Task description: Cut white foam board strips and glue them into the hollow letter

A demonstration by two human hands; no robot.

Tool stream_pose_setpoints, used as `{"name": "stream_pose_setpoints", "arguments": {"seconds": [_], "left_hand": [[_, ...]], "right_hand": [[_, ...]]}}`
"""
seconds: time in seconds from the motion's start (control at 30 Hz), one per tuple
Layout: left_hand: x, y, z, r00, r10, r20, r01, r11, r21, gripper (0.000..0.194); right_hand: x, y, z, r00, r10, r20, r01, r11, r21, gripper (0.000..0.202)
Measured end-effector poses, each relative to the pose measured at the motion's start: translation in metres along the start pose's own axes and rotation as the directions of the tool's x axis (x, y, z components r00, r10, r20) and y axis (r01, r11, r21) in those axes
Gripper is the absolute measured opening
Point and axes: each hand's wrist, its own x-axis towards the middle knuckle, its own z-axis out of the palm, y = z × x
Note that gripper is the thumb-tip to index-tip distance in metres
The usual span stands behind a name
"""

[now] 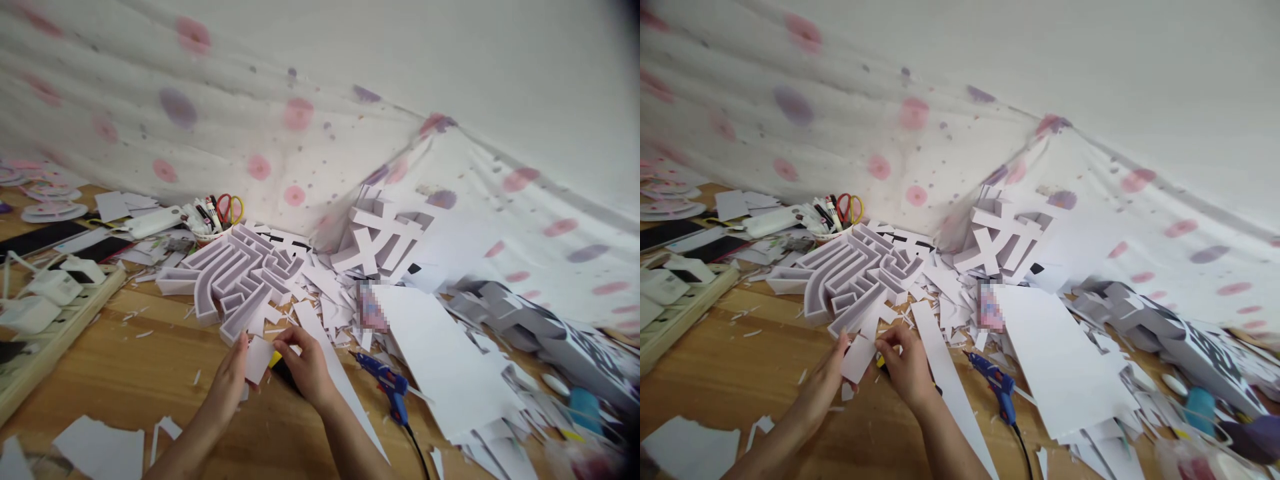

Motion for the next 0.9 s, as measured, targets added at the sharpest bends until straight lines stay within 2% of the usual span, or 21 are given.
{"name": "stream_pose_setpoints", "arguments": {"seconds": [0.1,0.23,0.33,0.4,0.43,0.47,0.53,0.6,0.67,0.73,0.83,0.9], "left_hand": [[0.001,-0.001,-0.001,0.994,0.024,0.109,-0.022,1.000,-0.019,0.051],[0.008,-0.011,-0.002,0.991,0.020,0.135,-0.018,1.000,-0.015,0.049],[0.012,-0.020,-0.006,0.985,0.069,0.156,-0.064,0.997,-0.034,0.051],[0.013,-0.024,-0.011,0.974,0.094,0.207,-0.087,0.995,-0.041,0.053],[0.013,-0.025,-0.016,0.965,0.098,0.244,-0.090,0.995,-0.043,0.054],[0.013,-0.026,-0.021,0.955,0.101,0.277,-0.093,0.995,-0.042,0.055],[0.014,-0.026,-0.033,0.950,0.108,0.293,-0.104,0.994,-0.030,0.055],[0.017,-0.022,-0.047,0.967,0.120,0.223,-0.126,0.992,0.015,0.051],[0.022,-0.017,-0.059,0.981,0.146,0.131,-0.161,0.981,0.111,0.043],[0.028,-0.012,-0.067,0.976,0.207,0.060,-0.216,0.947,0.236,0.037],[0.040,-0.007,-0.071,0.941,0.338,0.025,-0.320,0.860,0.397,0.035],[0.048,-0.007,-0.071,0.895,0.442,0.052,-0.413,0.781,0.469,0.032]], "right_hand": [[0.002,0.004,0.006,0.998,0.057,-0.025,-0.059,0.996,-0.071,0.010],[0.002,0.005,0.005,0.992,0.124,-0.008,-0.124,0.980,-0.159,0.013],[-0.002,0.002,0.001,0.977,0.122,0.173,-0.115,0.992,-0.054,0.019],[-0.004,0.000,-0.002,0.948,0.123,0.294,-0.125,0.992,-0.013,0.021],[-0.004,0.000,-0.003,0.936,0.150,0.318,-0.151,0.988,-0.021,0.020],[-0.004,0.001,-0.005,0.931,0.196,0.307,-0.193,0.980,-0.041,0.019],[0.000,0.002,-0.008,0.930,0.304,0.206,-0.295,0.953,-0.075,0.019],[0.006,0.003,-0.007,0.923,0.370,0.105,-0.363,0.928,-0.079,0.018],[0.012,0.002,-0.002,0.930,0.364,0.049,-0.354,0.924,-0.144,0.016],[0.018,0.000,0.008,0.946,0.325,0.008,-0.306,0.898,-0.317,0.014],[0.027,-0.005,0.028,0.956,0.290,-0.046,-0.260,0.765,-0.589,0.015],[0.032,-0.007,0.038,0.954,0.296,-0.039,-0.243,0.693,-0.678,0.016]]}}
